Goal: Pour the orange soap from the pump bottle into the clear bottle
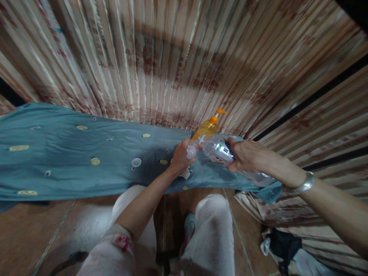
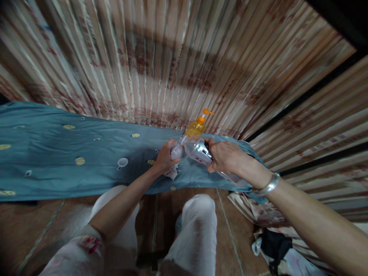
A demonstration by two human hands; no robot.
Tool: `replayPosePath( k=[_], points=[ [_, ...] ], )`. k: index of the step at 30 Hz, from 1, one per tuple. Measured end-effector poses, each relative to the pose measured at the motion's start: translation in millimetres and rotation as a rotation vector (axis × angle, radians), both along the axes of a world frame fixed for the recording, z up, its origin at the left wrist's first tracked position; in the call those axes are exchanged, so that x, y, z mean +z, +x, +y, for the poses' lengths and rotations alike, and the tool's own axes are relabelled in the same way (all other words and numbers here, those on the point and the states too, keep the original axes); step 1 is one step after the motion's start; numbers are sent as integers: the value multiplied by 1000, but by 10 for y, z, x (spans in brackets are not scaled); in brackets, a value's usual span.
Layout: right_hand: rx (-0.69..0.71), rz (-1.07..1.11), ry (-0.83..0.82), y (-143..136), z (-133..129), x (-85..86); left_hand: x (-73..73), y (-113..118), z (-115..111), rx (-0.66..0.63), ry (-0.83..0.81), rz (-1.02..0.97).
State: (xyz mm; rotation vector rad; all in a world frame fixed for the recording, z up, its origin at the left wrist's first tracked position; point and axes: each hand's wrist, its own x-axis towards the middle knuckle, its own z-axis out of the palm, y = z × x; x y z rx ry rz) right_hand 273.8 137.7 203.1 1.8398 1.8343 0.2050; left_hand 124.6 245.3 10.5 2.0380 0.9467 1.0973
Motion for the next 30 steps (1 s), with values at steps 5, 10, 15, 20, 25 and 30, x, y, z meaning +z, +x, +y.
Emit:
replayPosePath(
  k=[5, 10, 15, 20, 25, 30],
  points=[
    [-2, -2, -22, -24, -2, 17, 39, -8, -7, -13, -17, 9],
    [8, -2, -36, -19, 2, 22, 69, -23, -19, -10, -19, 10],
    [6, -6, -46, 2, 7, 12, 45, -18, -15, -12, -8, 9],
    [1, -14, -30, 11, 10, 0, 25, -4, -9, 1, 0, 18],
    [9, -8, -40, 10, 7, 1, 44, -10, -11, -3, -17, 37],
    [12, -26, -32, 5, 12, 4, 35, -5, -6, -6, -9, 23]
  ],
)
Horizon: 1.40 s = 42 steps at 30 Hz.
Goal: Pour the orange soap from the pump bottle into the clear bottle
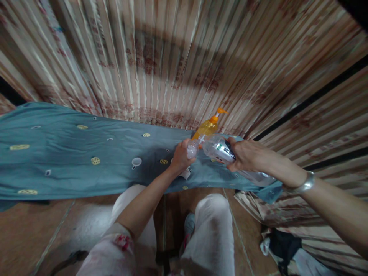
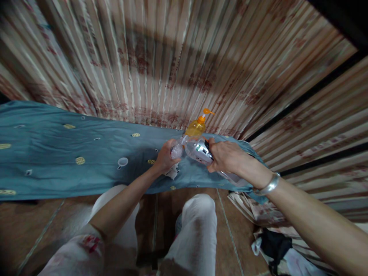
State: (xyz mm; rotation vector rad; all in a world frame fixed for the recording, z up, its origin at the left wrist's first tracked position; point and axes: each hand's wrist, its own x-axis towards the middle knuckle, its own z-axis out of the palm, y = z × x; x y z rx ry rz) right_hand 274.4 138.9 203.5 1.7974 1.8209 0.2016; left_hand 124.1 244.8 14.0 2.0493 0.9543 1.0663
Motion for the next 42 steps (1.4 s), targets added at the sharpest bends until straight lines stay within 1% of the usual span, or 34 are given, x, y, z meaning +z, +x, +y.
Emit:
replayPosePath(
  k=[11, 19, 31, 42],
  points=[
    [-6, -9, 3, 32, -4, -34, -69, 23, 25, 12, 32, -24],
    [-7, -13, -1, 9, 2, -5, -53, 25, 18, 7, 14, -23],
    [-13, -14, -13, -9, 10, 1, -88, 29, 36, 9, 34, -21],
    [-1, 8, 1, 6, 5, 3, -47, 18, 18, 10, 24, -22]
  ],
)
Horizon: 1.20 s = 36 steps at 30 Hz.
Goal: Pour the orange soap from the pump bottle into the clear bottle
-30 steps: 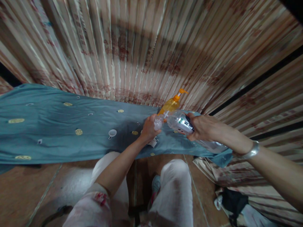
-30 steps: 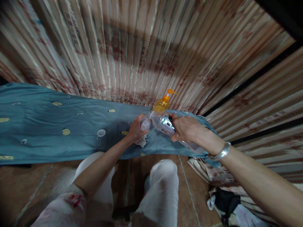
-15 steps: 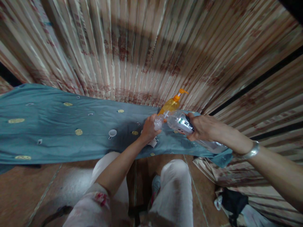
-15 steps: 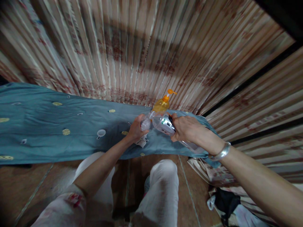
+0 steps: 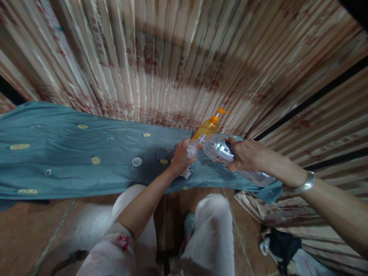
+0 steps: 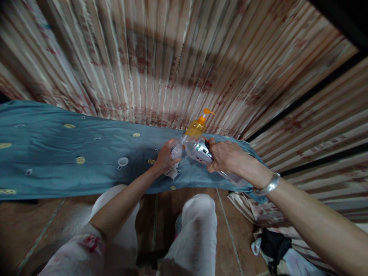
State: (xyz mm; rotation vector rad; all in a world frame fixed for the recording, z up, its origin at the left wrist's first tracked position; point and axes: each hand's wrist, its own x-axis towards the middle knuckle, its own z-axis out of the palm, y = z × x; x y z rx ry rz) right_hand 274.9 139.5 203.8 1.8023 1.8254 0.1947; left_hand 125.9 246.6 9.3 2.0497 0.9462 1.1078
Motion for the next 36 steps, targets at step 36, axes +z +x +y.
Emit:
replayPosePath(
  k=[36],
  points=[
    [4, -13, -13, -23, -6, 16, 27, -12, -6, -11, -23, 16]
  ],
)
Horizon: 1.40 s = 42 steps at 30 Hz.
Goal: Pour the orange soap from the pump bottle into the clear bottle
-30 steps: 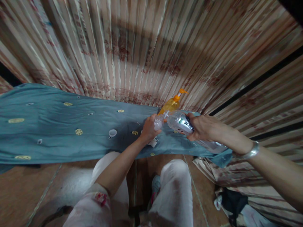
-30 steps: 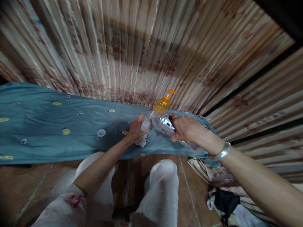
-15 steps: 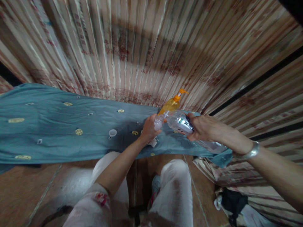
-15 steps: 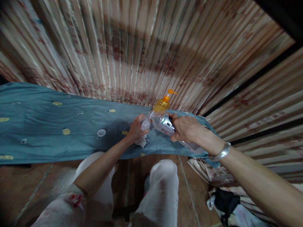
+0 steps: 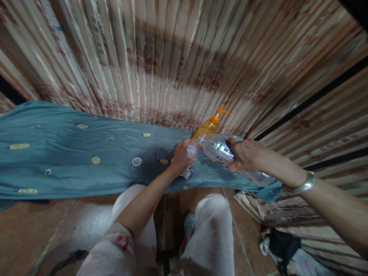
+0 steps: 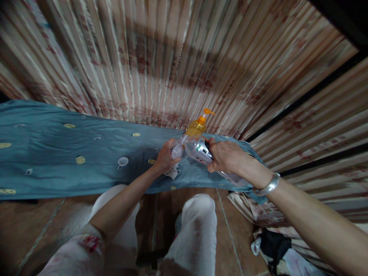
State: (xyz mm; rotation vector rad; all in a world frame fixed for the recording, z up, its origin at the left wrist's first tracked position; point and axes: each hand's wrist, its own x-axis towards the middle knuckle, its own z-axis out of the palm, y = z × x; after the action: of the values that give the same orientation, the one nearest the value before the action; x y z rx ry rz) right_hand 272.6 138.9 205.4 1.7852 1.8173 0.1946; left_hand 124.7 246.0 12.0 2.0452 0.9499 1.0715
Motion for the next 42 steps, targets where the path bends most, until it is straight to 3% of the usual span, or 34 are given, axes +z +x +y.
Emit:
replayPosePath(
  k=[42],
  points=[
    [12, 9, 16, 23, 9, -17, -43, 13, 10, 7, 4, -15]
  ],
)
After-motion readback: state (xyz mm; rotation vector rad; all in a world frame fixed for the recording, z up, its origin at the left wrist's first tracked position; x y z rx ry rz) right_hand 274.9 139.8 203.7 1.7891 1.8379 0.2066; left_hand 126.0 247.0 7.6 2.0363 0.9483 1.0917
